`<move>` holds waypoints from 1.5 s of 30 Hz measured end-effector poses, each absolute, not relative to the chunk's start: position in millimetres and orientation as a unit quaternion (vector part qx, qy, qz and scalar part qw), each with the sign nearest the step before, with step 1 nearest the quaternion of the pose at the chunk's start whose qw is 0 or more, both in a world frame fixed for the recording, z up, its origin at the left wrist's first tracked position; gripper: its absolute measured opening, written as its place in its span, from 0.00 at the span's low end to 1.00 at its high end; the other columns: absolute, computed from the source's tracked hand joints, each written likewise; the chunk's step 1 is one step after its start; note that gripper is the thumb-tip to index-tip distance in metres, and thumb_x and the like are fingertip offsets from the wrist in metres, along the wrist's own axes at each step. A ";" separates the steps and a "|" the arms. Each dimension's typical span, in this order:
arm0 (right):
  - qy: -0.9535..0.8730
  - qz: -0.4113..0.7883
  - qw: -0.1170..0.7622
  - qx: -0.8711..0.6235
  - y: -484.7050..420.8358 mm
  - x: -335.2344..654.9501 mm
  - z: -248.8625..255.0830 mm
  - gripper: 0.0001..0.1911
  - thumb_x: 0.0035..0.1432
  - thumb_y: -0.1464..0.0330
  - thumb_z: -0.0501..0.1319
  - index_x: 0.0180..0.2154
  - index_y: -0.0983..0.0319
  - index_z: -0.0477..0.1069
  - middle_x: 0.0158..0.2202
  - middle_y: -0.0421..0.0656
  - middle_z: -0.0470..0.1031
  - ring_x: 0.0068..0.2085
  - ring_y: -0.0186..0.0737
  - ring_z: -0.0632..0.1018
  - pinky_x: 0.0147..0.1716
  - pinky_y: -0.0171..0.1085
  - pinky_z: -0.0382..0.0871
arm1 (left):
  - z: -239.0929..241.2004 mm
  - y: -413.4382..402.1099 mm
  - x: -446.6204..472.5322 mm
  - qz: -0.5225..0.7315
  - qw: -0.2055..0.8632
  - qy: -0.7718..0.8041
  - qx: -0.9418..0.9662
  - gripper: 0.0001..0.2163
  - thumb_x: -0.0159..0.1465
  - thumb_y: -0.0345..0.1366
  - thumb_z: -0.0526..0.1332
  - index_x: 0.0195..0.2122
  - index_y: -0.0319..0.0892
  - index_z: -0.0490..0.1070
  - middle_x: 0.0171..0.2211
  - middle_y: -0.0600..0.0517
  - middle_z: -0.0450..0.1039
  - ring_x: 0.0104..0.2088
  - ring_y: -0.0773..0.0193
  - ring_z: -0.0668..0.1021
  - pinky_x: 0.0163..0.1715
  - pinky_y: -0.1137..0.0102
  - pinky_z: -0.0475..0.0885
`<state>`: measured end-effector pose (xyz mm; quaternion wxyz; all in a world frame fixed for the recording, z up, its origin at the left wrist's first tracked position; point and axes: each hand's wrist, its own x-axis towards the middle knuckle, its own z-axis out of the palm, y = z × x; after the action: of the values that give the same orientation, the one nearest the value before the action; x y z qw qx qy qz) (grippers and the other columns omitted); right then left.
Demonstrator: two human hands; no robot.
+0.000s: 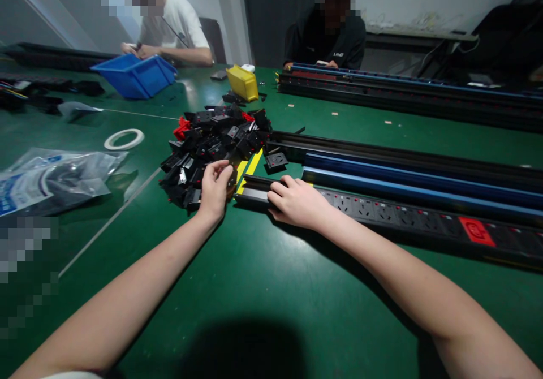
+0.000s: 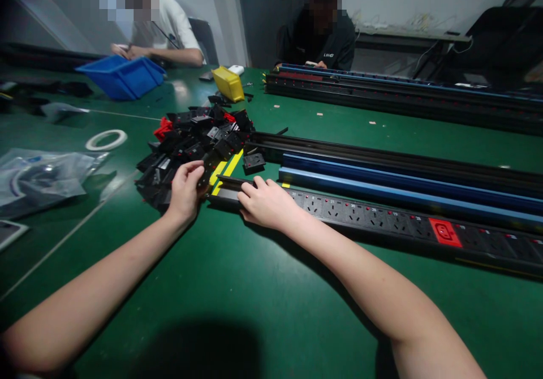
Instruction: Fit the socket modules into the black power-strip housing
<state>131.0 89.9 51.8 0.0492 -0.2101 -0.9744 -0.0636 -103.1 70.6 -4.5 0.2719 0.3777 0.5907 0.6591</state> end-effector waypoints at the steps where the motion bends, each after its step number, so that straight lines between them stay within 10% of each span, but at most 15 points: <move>1: -0.975 -0.062 0.048 -0.210 90.0 130.8 52.1 0.14 0.69 0.62 0.55 0.46 0.64 0.73 0.49 0.52 0.75 0.49 0.53 0.71 0.38 0.43 0.67 | -4.3 70.7 -102.9 0.652 0.254 0.598 0.390 0.20 0.58 0.48 0.68 0.47 0.43 0.74 0.41 0.50 0.74 0.36 0.65 0.76 0.33 0.73 0.72; 6: -0.975 -0.062 0.050 -0.206 89.8 131.0 52.6 0.14 0.70 0.63 0.54 0.46 0.64 0.73 0.49 0.52 0.75 0.50 0.54 0.72 0.39 0.44 0.67 | -1.3 70.9 -102.5 0.610 0.209 0.622 0.444 0.18 0.64 0.51 0.61 0.45 0.42 0.76 0.43 0.48 0.77 0.45 0.59 0.78 0.48 0.67 0.72; 16: -0.974 -0.029 0.069 -0.214 92.5 133.6 54.0 0.15 0.68 0.62 0.56 0.50 0.64 0.69 0.53 0.53 0.73 0.50 0.52 0.73 0.42 0.45 0.70 | -0.7 64.1 -107.6 0.548 0.159 0.644 0.509 0.15 0.68 0.43 0.51 0.32 0.44 0.75 0.35 0.50 0.76 0.40 0.57 0.76 0.46 0.65 0.70; 22: -0.947 0.060 0.140 -0.282 97.9 137.9 52.3 0.38 0.61 0.55 0.63 0.64 0.69 0.55 0.65 0.60 0.62 0.53 0.52 0.76 0.49 0.47 0.73 | -8.2 66.7 -110.2 0.572 0.170 0.649 0.472 0.15 0.68 0.45 0.54 0.37 0.43 0.76 0.37 0.51 0.77 0.40 0.59 0.76 0.44 0.67 0.70; 27: -0.942 0.081 0.082 -0.314 97.2 135.9 52.2 0.35 0.63 0.54 0.61 0.62 0.69 0.60 0.53 0.56 0.76 0.51 0.53 0.78 0.49 0.47 0.72 | -8.3 65.0 -108.3 0.546 0.154 0.667 0.484 0.15 0.69 0.46 0.52 0.40 0.44 0.75 0.39 0.51 0.77 0.42 0.58 0.77 0.46 0.67 0.69; 45: -0.946 0.052 0.065 -0.313 94.4 133.6 55.3 0.34 0.64 0.54 0.60 0.62 0.69 0.61 0.54 0.57 0.75 0.51 0.53 0.78 0.48 0.45 0.71 | -5.0 58.7 -99.9 0.497 0.139 0.672 0.531 0.22 0.73 0.47 0.45 0.47 0.42 0.76 0.47 0.45 0.78 0.50 0.55 0.77 0.55 0.61 0.69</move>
<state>133.6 94.4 55.3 0.0655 -0.3133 -0.9460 0.0519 -99.9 58.7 -5.0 0.1394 0.5310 0.6723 0.4965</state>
